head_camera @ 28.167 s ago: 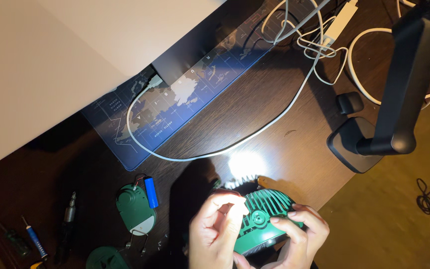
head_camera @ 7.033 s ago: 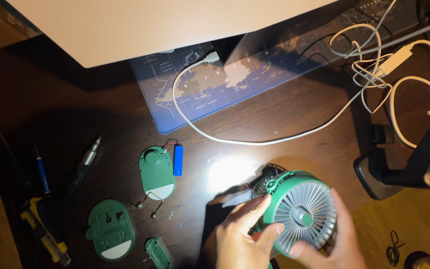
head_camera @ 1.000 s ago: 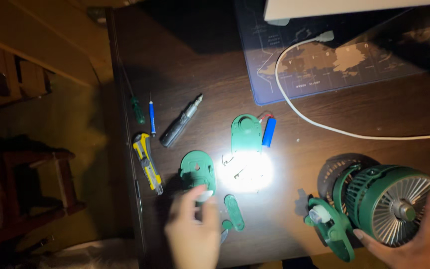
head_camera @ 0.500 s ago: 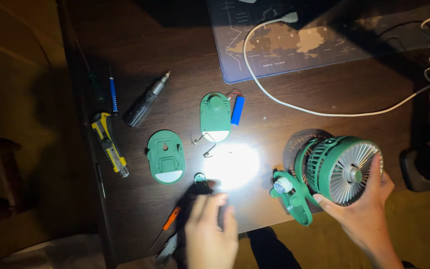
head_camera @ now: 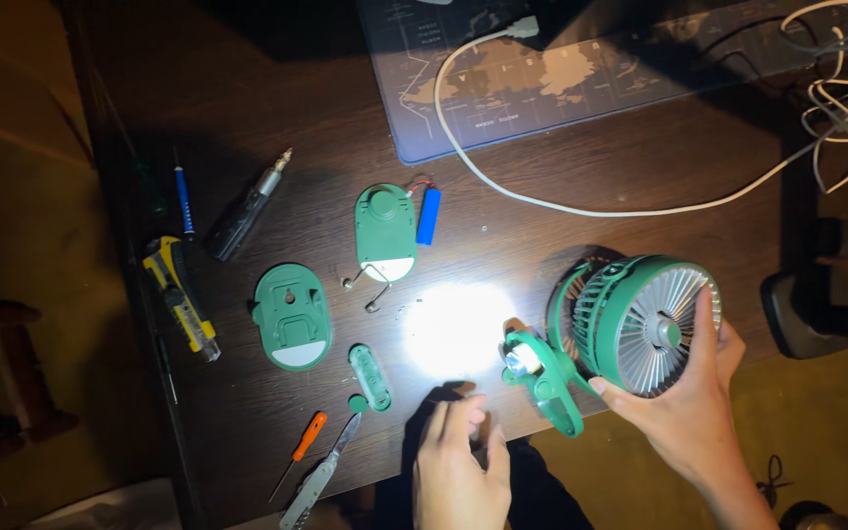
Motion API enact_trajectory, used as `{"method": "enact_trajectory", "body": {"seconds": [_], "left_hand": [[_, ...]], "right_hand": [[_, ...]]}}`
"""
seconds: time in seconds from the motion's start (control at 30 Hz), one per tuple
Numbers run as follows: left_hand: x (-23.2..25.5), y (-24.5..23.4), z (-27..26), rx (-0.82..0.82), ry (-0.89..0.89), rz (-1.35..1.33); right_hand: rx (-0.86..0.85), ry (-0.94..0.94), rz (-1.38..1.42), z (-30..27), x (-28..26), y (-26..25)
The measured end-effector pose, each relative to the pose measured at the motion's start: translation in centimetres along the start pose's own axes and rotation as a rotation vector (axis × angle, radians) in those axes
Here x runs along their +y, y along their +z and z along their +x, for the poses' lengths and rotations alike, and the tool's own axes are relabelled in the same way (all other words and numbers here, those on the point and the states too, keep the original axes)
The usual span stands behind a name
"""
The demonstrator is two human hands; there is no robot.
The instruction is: The person disassembles a small green electric fan on a desk, removing the front grille, fan blades, and rear housing to expose the motor and internal wiring. They handle screws and small parts, then reattach the rear housing and grille.
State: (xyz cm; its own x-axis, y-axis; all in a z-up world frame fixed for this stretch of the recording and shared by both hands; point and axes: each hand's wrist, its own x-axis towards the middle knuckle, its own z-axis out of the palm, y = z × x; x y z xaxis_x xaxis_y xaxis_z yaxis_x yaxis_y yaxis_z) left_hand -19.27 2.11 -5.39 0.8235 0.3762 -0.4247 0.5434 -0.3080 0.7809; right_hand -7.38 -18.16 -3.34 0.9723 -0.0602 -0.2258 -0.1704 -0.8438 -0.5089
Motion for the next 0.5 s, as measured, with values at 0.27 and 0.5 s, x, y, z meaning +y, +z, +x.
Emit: {"method": "enact_trajectory", "body": {"seconds": [0.27, 0.5], "left_hand": [[2.4, -0.3, 2.6, 0.154, 0.171, -0.147], [7.0, -0.4, 7.0, 0.116, 0.238, -0.222]], "right_hand": [[0.049, -0.100, 0.050, -0.2, 0.5, 0.0], [0.115, -0.256, 0.001, 0.4, 2.8, 1.0]]}}
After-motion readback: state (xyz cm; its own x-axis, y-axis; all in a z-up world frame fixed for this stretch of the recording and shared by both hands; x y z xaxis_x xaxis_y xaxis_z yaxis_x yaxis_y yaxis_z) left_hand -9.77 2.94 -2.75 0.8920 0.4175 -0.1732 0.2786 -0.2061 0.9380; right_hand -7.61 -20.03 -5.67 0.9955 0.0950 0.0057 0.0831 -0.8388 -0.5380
